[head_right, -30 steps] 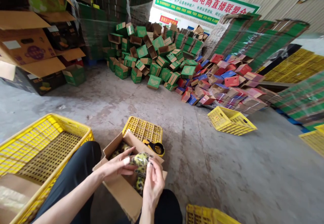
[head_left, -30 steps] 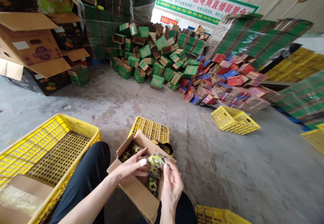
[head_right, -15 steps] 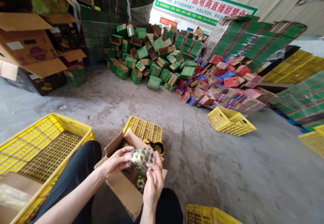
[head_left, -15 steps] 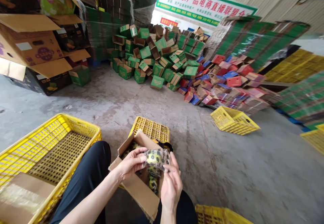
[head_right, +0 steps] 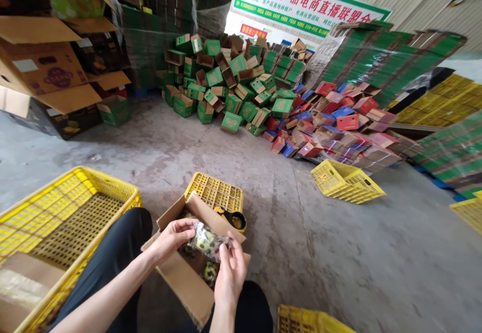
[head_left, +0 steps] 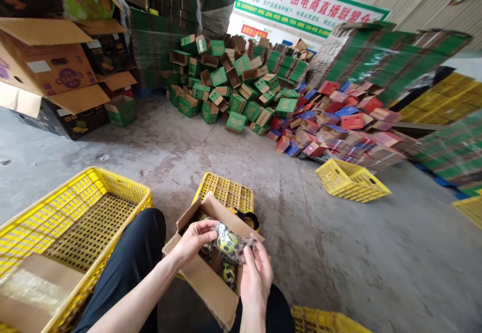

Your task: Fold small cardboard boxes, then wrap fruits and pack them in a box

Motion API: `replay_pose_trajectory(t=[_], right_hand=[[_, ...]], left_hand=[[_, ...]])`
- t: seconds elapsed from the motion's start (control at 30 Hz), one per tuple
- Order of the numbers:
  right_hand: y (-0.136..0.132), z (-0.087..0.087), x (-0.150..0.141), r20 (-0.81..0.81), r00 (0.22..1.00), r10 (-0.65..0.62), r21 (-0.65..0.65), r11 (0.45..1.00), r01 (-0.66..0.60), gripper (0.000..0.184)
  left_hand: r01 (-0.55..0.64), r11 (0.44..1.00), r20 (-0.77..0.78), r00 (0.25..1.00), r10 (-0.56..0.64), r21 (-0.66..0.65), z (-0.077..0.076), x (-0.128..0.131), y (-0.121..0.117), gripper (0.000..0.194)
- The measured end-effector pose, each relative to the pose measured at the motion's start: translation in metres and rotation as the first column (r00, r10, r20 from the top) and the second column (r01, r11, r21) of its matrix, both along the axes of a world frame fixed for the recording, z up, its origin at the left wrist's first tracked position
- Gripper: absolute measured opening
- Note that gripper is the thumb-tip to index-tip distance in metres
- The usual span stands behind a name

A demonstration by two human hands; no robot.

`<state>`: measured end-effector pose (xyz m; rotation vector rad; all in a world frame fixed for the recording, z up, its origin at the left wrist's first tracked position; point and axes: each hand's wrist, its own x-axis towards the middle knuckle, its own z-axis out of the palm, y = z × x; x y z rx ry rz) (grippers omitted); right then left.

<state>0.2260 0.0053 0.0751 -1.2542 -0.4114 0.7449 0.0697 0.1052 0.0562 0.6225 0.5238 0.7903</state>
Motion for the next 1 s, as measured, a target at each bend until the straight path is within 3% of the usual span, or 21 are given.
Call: replay_pose_trajectory(t=[0.1,0.27,0.57,0.7,0.83,1.0], right_hand=[[-0.002,-0.003,0.003,0.019,1.000,0.006,-0.046,0.999,-0.005,0.047],[-0.003,-0.002,0.002,0.095,0.995,0.006,-0.097,0.995,0.004,0.045],[-0.005,-0.005,0.006,0.208,0.978,-0.027,-0.157,0.986,0.060,0.041],[-0.007,-0.011,0.009,0.223,0.974,-0.024,-0.059,0.998,0.038,0.032],[-0.006,-0.013,0.008,0.207,0.978,0.010,0.119,0.992,-0.035,0.018],[-0.006,-0.010,0.005,0.096,0.995,0.018,0.207,0.978,-0.037,0.012]], left_hand=[[0.013,1.000,-0.035,0.999,-0.012,0.002,-0.003,0.002,-0.002,0.048],[-0.104,0.994,-0.142,0.984,0.107,0.026,-0.006,0.007,-0.003,0.050],[-0.147,0.989,-0.115,0.982,0.148,0.018,-0.008,0.008,-0.004,0.045],[-0.033,0.999,-0.139,0.990,0.030,-0.021,-0.009,0.004,-0.005,0.055],[0.080,0.977,-0.122,0.987,-0.106,-0.197,-0.009,0.002,-0.007,0.078],[0.156,0.969,-0.034,0.986,-0.165,-0.193,-0.013,0.005,-0.010,0.071]])
